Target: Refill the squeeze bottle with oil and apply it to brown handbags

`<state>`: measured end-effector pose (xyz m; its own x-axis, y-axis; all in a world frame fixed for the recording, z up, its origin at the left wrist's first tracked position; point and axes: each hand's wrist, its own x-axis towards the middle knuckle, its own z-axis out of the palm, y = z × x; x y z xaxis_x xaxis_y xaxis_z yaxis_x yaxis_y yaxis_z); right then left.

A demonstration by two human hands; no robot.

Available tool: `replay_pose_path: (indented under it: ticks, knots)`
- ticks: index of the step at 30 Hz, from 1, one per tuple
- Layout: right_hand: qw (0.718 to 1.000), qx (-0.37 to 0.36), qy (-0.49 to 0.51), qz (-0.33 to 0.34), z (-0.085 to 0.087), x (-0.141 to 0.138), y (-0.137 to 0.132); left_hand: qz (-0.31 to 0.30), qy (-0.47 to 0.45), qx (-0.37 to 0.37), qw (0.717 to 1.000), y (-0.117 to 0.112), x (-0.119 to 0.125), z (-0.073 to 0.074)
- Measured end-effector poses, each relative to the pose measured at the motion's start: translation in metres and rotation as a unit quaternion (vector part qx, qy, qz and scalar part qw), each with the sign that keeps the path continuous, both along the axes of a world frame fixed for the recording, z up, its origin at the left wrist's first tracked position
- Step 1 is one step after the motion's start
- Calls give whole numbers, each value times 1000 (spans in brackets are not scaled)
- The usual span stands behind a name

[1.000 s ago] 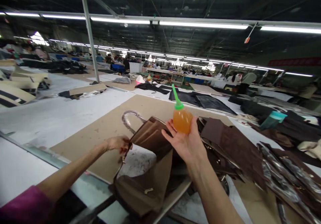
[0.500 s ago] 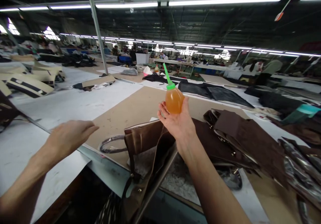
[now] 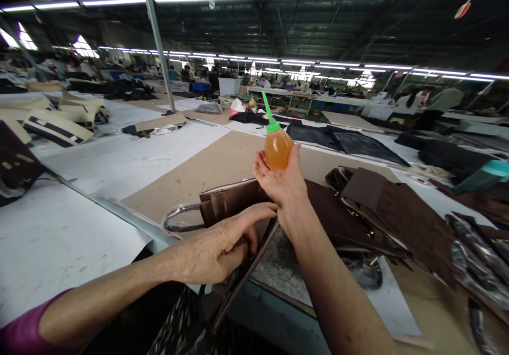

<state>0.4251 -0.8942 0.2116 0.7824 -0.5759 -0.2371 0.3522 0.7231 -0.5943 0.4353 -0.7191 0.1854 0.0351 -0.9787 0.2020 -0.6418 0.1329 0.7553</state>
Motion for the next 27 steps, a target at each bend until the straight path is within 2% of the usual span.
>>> replay_pose_path:
  ticks: [5, 8, 12, 15, 19, 23, 25, 27]
  knots:
    - [1000, -13, -8, 1, -3, 3, 1, -16, -44, 47, 998, 10, 5, -5]
    - [1000, -18, -3, -2, -4, 5, 2, -45, -82, 98, 991, 14, 12, -6]
    - [1000, -28, 9, -4, -4, 7, 3, -66, -216, 153, 962, 26, 26, -1]
    - [998, -50, 29, -3, -4, 6, 4, 13, -310, 222, 924, 43, 40, 7]
    - [995, -84, 60, 1, -4, 0, 6, 158, -344, 334, 863, 69, 60, 17]
    - [992, -98, 81, 13, -2, -12, 11, 231, -408, 382, 796, 82, 83, 23]
    - [992, -95, 84, 9, -2, -17, 14, 270, -413, 378, 783, 81, 96, 22]
    - [992, -88, 86, 6, -1, -19, 16, 307, -397, 358, 787, 78, 108, 21]
